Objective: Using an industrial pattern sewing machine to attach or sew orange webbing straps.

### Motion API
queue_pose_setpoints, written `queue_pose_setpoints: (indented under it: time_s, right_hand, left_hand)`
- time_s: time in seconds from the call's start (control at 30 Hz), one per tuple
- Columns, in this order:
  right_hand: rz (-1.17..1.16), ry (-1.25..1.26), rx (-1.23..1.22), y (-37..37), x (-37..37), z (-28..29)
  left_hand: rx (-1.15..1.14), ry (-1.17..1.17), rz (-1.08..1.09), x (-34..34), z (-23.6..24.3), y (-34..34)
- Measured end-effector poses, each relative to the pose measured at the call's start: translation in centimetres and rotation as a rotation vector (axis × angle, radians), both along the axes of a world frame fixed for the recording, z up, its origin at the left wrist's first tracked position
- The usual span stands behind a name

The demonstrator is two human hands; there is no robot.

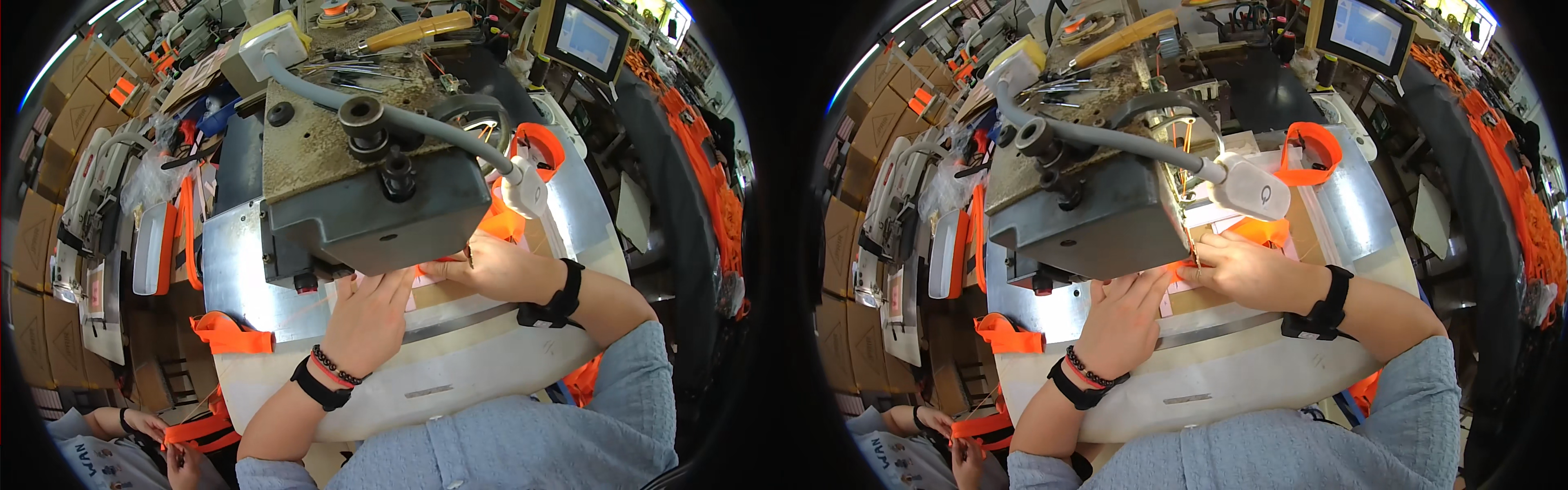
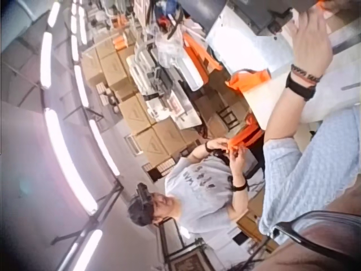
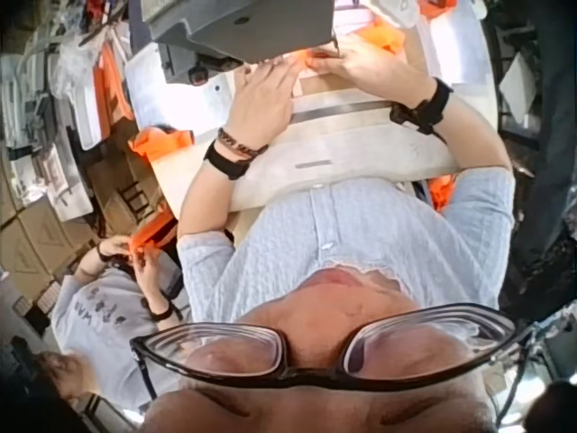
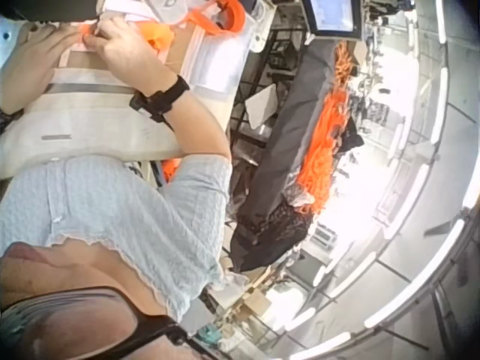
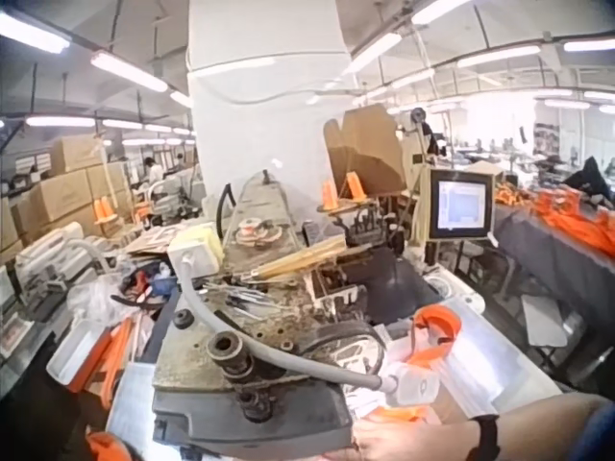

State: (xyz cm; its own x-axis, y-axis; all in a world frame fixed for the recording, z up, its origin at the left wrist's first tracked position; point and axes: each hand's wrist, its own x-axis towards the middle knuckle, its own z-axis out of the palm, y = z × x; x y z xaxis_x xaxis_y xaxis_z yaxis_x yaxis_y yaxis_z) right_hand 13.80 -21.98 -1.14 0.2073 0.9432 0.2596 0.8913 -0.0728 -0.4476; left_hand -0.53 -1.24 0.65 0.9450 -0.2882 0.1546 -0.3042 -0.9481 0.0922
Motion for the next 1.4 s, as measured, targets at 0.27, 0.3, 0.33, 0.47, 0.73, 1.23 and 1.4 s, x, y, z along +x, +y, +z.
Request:
queue_pose_setpoints:
  time_s: [0.27,0.3,0.33,0.47,0.73,1.23,1.4]
  right_hand:
    - [0.048,-0.059,0.002,0.2,1.3,-0.8]
    - [0.054,-0.086,0.003,0.2,1.3,-0.6]
    - [0.059,-0.11,0.004,0.1,1.3,-0.5]
    - [0.114,-0.221,-0.004,0.0,1.5,0.2]
    - [0.134,-0.248,0.009,0.1,1.3,1.1]
    - [0.1,-0.247,-0.034,-0.1,0.7,1.4]
    - [0.091,-0.238,-0.033,0.1,0.8,1.7]
  left_hand:
    - [-0.018,0.009,-0.01,0.0,0.3,0.0]
    - [-0.014,0.012,-0.014,0.0,0.2,0.0]
    - [-0.004,0.014,-0.017,-0.2,0.2,0.1]
    - [-0.005,0.0,0.012,-1.1,0.9,0.0]
    - [-0.204,0.007,-0.082,-0.9,-1.5,0.7]
    - [-0.057,0.001,-0.052,-0.4,-0.8,0.2]
    - [-0.051,-0.005,-0.058,0.0,-0.8,0.4]
